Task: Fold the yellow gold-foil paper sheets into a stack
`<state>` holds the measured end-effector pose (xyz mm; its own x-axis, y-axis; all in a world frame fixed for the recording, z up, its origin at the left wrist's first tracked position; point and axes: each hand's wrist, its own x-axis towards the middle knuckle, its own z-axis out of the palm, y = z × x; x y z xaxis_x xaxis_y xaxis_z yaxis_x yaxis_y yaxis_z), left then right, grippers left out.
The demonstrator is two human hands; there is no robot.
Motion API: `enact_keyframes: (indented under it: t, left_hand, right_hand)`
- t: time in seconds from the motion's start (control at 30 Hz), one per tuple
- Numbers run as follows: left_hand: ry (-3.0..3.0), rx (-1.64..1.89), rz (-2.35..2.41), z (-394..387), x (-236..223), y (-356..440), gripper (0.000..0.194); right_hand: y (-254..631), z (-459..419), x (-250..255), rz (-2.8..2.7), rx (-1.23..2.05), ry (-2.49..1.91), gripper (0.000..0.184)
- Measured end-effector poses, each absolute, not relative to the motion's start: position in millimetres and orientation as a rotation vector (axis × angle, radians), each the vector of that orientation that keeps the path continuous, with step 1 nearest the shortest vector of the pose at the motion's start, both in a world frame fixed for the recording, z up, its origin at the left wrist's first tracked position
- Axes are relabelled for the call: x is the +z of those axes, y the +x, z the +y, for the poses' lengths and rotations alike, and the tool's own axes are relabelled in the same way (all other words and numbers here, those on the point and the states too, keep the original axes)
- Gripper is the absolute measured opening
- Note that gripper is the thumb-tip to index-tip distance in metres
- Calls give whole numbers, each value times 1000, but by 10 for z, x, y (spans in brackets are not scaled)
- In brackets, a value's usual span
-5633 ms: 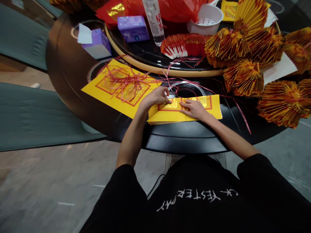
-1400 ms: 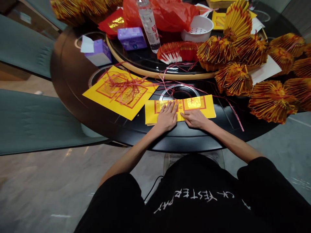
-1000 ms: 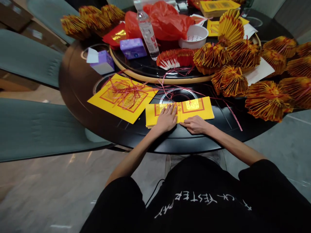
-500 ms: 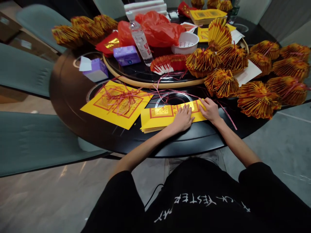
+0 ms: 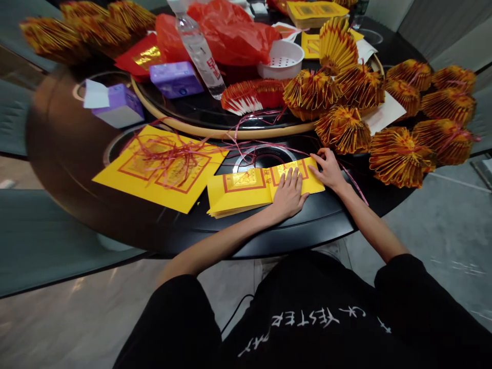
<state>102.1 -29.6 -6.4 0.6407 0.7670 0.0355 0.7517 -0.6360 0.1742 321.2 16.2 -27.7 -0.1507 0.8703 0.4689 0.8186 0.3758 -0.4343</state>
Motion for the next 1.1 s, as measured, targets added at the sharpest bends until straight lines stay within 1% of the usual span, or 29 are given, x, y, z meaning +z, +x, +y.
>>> enact_keyframes:
  t: [0.3,0.5,0.67,1.0,1.07,1.1]
  left_hand:
    - [2701,194,1256,-301,-93,1027,76]
    - [2671,251,1251,-296,-125,1021,80]
    - [2648,285,1243,-293,-135,1013,83]
    - [2621,263,1255,-291,-134,1025,82]
    - [2607,286,1250,-286,-138,1023,83]
    - [2603,307,1244,-281,-144,1019,84]
  right_hand:
    - [3190,115,-250,-1967,114,-1405,42]
    - [3186,135,-252,-1975,129,-1442,49]
    - [3195,142,-248,-1974,162,-1456,49]
    - [3176,111,-198,-1993,174,-1302,38]
    - [3154,67,-196,-2038,225,-1266,43]
    - [3139,36,-196,-2056,249,-1260,48]
